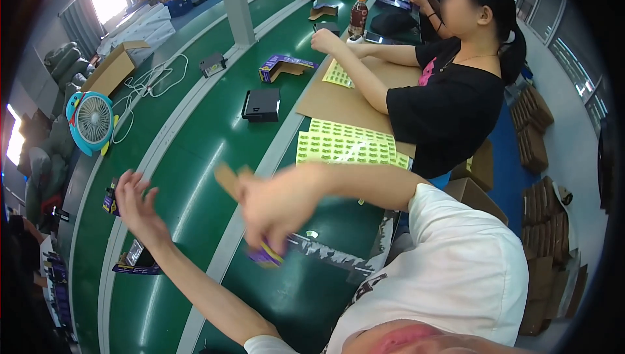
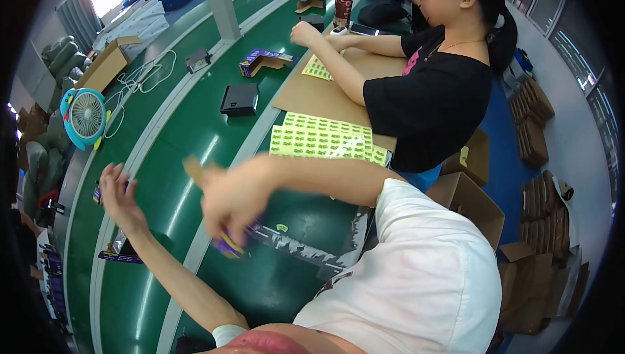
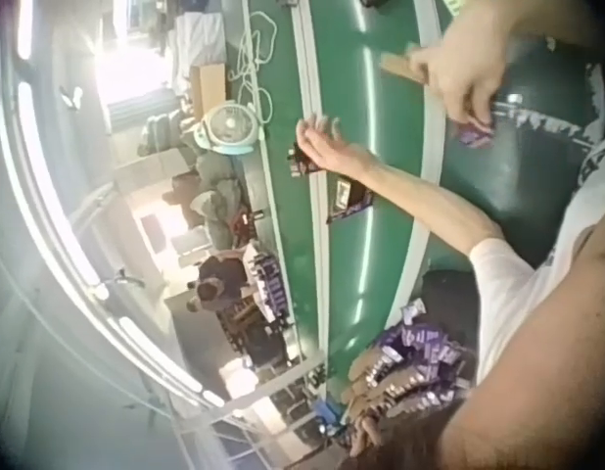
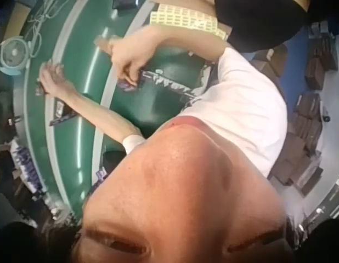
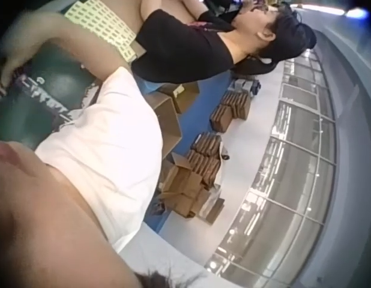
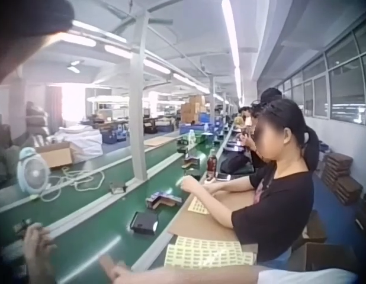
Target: Packaging products into small cardboard boxes at an assembly line workstation.
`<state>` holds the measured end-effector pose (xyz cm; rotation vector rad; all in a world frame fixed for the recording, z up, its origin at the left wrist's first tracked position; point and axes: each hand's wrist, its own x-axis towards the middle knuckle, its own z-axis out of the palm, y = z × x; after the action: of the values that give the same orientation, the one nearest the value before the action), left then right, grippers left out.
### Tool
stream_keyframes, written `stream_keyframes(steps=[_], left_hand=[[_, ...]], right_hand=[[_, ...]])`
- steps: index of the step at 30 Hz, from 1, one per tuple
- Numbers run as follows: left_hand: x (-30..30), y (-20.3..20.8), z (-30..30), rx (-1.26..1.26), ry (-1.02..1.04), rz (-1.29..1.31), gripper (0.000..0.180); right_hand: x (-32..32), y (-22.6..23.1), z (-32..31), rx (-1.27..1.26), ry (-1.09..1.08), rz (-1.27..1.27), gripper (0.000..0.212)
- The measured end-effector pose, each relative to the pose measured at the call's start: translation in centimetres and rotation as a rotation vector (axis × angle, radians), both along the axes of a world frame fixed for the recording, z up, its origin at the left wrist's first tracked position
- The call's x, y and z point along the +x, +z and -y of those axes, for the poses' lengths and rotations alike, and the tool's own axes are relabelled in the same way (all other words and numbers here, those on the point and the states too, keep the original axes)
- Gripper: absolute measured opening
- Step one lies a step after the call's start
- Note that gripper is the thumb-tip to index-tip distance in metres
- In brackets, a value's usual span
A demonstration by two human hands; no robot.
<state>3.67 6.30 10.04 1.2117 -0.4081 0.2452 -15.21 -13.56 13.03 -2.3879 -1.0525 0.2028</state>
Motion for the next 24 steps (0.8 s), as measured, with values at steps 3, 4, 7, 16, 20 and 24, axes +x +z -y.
stream_keyframes(steps=[3, 4, 7, 16, 20, 24], left_hand=[[-2.8, -0.3, 2.8, 0.018, -0.801, -0.261, 0.058], [-3.1, -1.1, 3.5, 0.029, -1.01, -0.316, 0.067], [-2.3, -3.4, 4.3, -0.14, -1.476, -0.301, 0.068], [1.6, -11.1, 2.4, -0.622, -1.414, -0.477, 0.064], [3.4, -11.4, -0.3, -0.6, -1.065, -0.428, 0.061], [4.1, -10.8, 0.8, -0.275, -0.227, -0.264, 0.048]], right_hand=[[1.6, 2.4, 2.4, 0.081, -0.314, 0.439, 0.006], [2.4, 1.9, 2.7, 0.075, -0.39, 0.595, 0.006], [4.4, 0.1, 2.6, 0.012, -0.353, 0.649, 0.007], [8.0, -2.8, 0.6, 0.223, -0.198, 0.606, 0.01], [11.0, -2.5, 0.8, 0.218, -0.406, 0.957, 0.009], [13.3, -2.9, 6.6, 0.27, -0.912, 1.022, 0.022]])
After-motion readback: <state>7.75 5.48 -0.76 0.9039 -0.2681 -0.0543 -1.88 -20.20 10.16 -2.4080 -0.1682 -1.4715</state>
